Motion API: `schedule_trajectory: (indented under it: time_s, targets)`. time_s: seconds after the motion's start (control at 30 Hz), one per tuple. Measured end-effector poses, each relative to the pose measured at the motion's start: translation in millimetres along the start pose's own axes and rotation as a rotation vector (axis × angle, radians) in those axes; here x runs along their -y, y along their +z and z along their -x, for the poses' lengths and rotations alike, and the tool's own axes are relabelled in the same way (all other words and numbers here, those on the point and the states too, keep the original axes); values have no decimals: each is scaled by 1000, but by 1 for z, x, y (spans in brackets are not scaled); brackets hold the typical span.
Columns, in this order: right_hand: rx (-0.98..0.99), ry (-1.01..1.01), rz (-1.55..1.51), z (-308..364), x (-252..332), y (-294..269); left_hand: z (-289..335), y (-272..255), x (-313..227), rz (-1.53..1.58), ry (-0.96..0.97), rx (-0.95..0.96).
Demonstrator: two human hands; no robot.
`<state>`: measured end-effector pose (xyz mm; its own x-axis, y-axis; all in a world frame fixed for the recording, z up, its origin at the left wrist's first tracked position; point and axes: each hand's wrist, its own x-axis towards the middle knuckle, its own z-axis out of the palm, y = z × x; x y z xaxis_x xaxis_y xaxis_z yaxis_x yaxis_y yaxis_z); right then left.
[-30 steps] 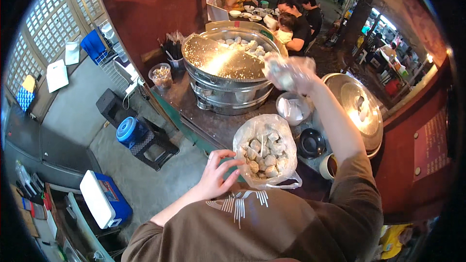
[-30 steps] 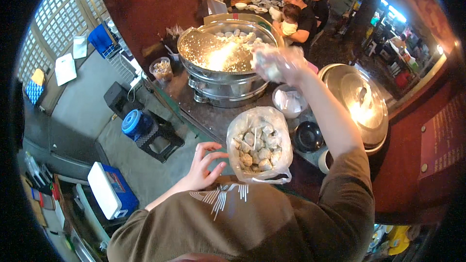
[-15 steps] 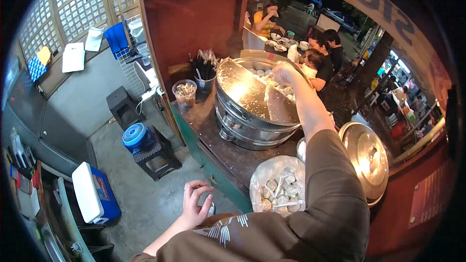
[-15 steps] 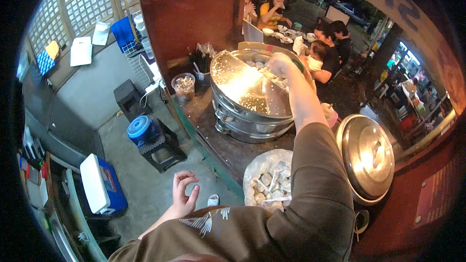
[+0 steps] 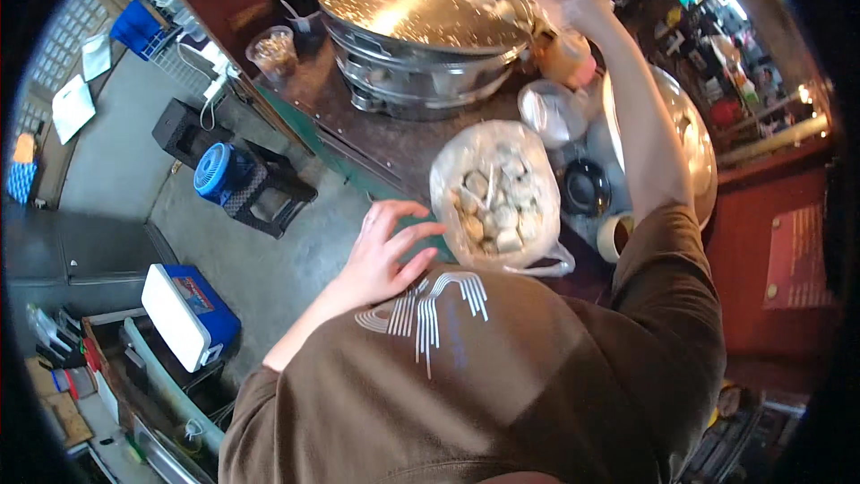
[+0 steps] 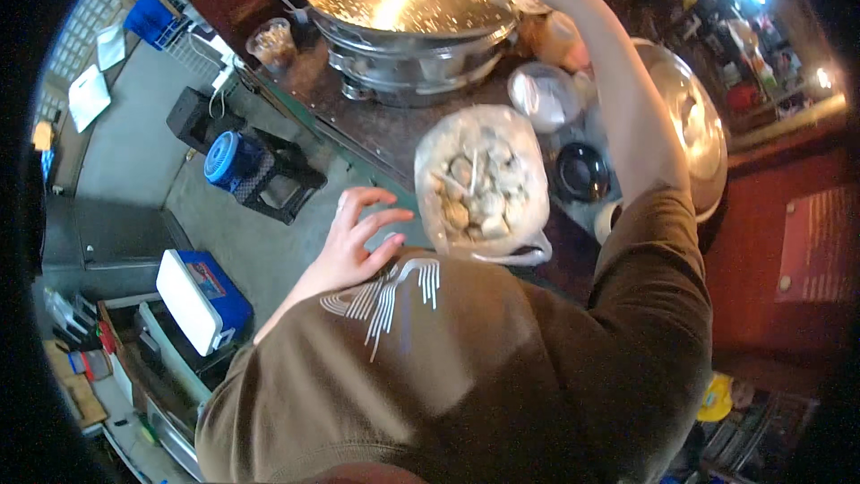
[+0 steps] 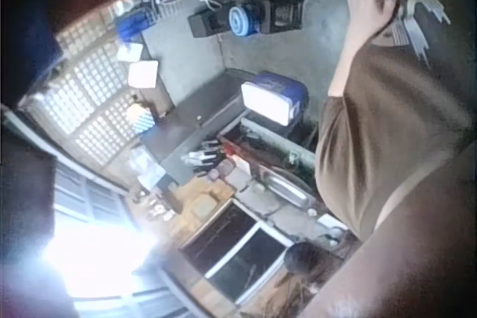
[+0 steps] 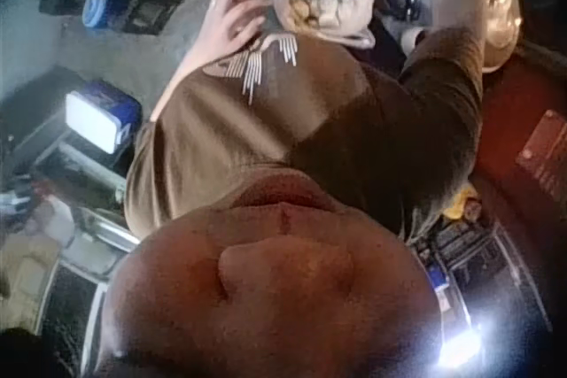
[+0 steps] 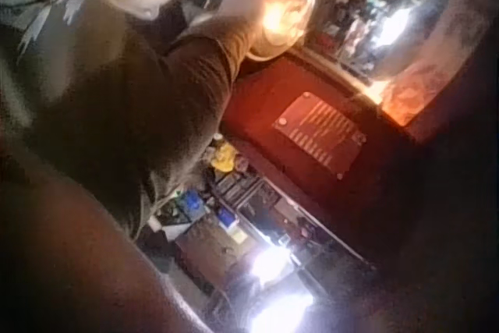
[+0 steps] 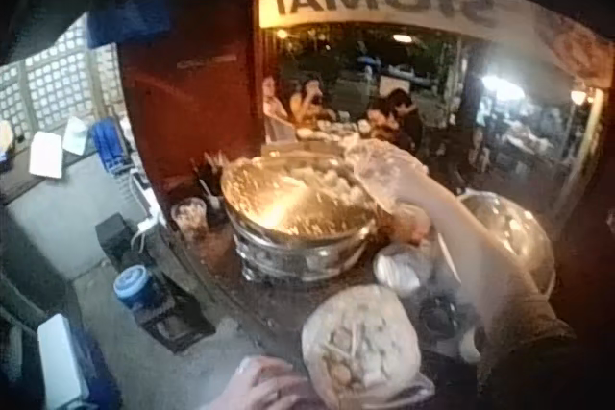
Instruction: The person removes a plastic bag of frozen dumplings from a chest freezer, carries them to a cooking counter, and places them into a metal steamer by hand while wearing a plastic glove.
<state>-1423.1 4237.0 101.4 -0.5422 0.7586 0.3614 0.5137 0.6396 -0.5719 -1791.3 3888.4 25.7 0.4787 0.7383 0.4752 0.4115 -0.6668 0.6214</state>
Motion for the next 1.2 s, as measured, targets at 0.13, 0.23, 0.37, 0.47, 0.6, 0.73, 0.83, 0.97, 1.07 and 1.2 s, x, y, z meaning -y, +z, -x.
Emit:
schedule_trajectory:
  time_s: [0.13, 0.23, 0.37, 0.47, 0.6, 0.73, 0.83, 0.97, 1.07, 1.2]
  targets:
    - [74, 140, -402, 126, 176, 31, -17, 25, -16, -3, 133, 212]
    - [288, 292, -478, 187, 193, 68, -22, 40, -35, -34, 178, 309]
    - [656, 329, 105, 220, 186, 129, -17, 55, -48, -61, 243, 379]
    - [846, 167, 507, 225, 230, 142, -8, 59, -53, -71, 223, 325]
    - [659, 385, 482, 241, 220, 172, -4, 61, -61, -89, 154, 196]
    - [613, 555, 442, 245, 217, 175, 5, 60, -67, -154, 104, 153]
    - [588, 572, 472, 244, 229, 173, 12, 60, -67, -195, 89, 145]
    - [652, 511, 367, 239, 226, 169, 5, 56, -62, -107, 71, 74]
    - [565, 491, 471, 237, 230, 164, -8, 48, -16, -115, -5, -201]
    - [366, 355, 496, 277, 179, 173, -89, -6, 69, -331, 5, -524]
